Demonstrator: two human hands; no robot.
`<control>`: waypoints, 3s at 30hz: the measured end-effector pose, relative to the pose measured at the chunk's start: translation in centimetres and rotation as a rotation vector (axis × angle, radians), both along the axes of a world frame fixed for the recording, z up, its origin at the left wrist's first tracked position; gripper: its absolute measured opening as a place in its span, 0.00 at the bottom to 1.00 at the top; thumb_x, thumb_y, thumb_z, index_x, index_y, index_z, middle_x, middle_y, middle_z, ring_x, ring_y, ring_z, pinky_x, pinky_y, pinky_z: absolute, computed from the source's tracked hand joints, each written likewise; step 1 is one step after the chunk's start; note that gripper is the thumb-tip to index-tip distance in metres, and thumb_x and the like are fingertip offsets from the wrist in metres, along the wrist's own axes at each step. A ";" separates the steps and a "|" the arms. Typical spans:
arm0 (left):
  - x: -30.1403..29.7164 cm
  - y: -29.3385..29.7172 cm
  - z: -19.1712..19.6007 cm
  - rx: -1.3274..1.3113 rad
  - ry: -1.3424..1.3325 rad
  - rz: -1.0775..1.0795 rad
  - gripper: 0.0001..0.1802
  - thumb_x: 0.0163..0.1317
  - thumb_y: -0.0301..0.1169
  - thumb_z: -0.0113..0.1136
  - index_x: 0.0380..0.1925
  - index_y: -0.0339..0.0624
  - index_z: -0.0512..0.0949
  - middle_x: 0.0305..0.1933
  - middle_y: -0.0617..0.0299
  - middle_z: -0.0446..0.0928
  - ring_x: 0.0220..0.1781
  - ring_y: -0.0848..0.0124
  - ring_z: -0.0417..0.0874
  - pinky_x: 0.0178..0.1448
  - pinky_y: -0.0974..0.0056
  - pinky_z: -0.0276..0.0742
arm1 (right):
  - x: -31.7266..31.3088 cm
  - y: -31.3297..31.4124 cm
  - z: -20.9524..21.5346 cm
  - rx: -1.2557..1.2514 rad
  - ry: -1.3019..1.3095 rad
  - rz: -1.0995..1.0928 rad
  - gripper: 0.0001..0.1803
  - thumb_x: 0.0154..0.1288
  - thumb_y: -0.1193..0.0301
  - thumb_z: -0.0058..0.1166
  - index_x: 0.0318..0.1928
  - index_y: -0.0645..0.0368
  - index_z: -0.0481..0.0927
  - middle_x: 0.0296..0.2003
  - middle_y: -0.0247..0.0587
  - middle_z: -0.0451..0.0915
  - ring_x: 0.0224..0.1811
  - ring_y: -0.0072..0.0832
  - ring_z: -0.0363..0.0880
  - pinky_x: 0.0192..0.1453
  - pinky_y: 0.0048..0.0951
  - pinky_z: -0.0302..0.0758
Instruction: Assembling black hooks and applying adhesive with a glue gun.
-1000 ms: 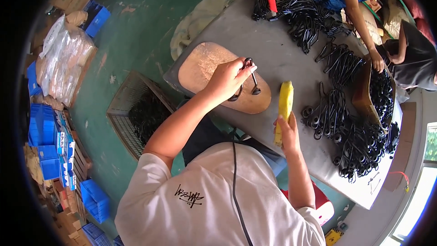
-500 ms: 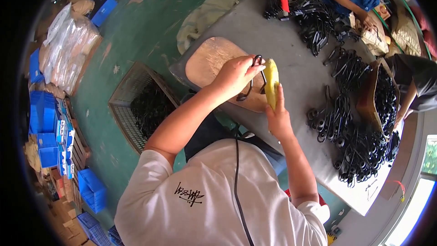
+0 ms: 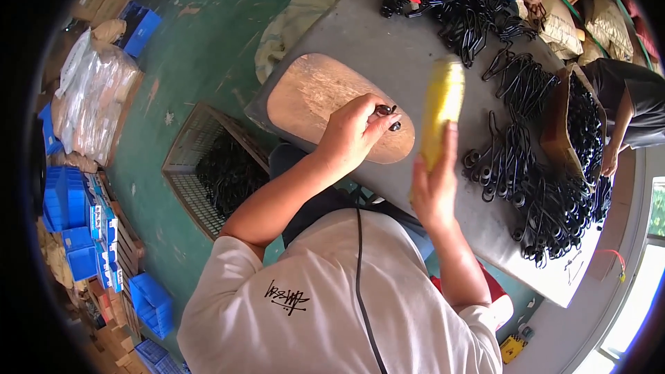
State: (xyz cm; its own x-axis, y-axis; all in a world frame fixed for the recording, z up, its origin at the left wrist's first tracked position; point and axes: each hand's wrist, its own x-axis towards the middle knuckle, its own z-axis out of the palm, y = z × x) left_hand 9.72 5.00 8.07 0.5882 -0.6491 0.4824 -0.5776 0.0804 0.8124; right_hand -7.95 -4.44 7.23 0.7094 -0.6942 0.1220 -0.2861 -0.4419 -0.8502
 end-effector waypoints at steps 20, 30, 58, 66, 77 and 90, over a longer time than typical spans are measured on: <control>9.6 22.3 -0.2 0.265 0.046 0.958 0.12 0.72 0.30 0.52 0.50 0.38 0.75 0.43 0.53 0.80 0.44 0.62 0.83 0.51 0.59 0.77 | -8.7 -13.9 -3.0 -0.820 0.724 -0.568 0.33 0.61 0.60 0.62 0.66 0.52 0.71 0.51 0.42 0.75 0.57 0.40 0.72 0.59 0.44 0.68; 8.5 17.0 -3.4 0.460 -0.159 0.685 0.22 0.68 0.34 0.59 0.60 0.39 0.73 0.58 0.48 0.74 0.57 0.53 0.78 0.54 0.57 0.78 | -8.4 -16.4 -2.4 -0.775 0.592 -0.479 0.25 0.64 0.57 0.61 0.59 0.51 0.77 0.47 0.42 0.77 0.55 0.41 0.75 0.57 0.45 0.70; 0.0 -1.4 0.5 0.179 0.679 -0.397 0.31 0.72 0.49 0.56 0.63 0.35 0.69 0.54 0.52 0.79 0.54 0.71 0.80 0.58 0.66 0.75 | 0.3 -5.1 3.7 -0.334 0.080 -0.072 0.31 0.48 0.75 0.69 0.55 0.63 0.73 0.43 0.44 0.72 0.41 0.33 0.73 0.43 0.33 0.74; 2.2 -0.9 -0.5 -0.036 0.471 -0.087 0.16 0.75 0.39 0.53 0.44 0.36 0.80 0.34 0.58 0.85 0.37 0.71 0.86 0.44 0.66 0.79 | 1.4 -1.2 -2.2 -0.531 0.266 0.172 0.46 0.56 0.62 0.69 0.72 0.58 0.60 0.52 0.48 0.70 0.51 0.43 0.74 0.55 0.44 0.74; 3.9 -0.2 -1.1 0.168 0.199 -0.045 0.12 0.74 0.36 0.54 0.44 0.36 0.78 0.37 0.55 0.85 0.40 0.64 0.87 0.45 0.63 0.80 | -1.4 -1.9 -2.6 0.940 0.059 0.029 0.31 0.74 0.64 0.48 0.73 0.58 0.59 0.39 0.39 0.77 0.35 0.20 0.74 0.38 0.24 0.75; 4.4 0.0 -0.4 0.303 -0.157 0.072 0.10 0.69 0.33 0.60 0.40 0.37 0.77 0.34 0.51 0.82 0.34 0.56 0.85 0.39 0.58 0.78 | 2.1 -0.7 -4.8 0.023 0.247 0.316 0.42 0.73 0.71 0.44 0.80 0.38 0.39 0.40 0.47 0.81 0.34 0.29 0.80 0.40 0.33 0.79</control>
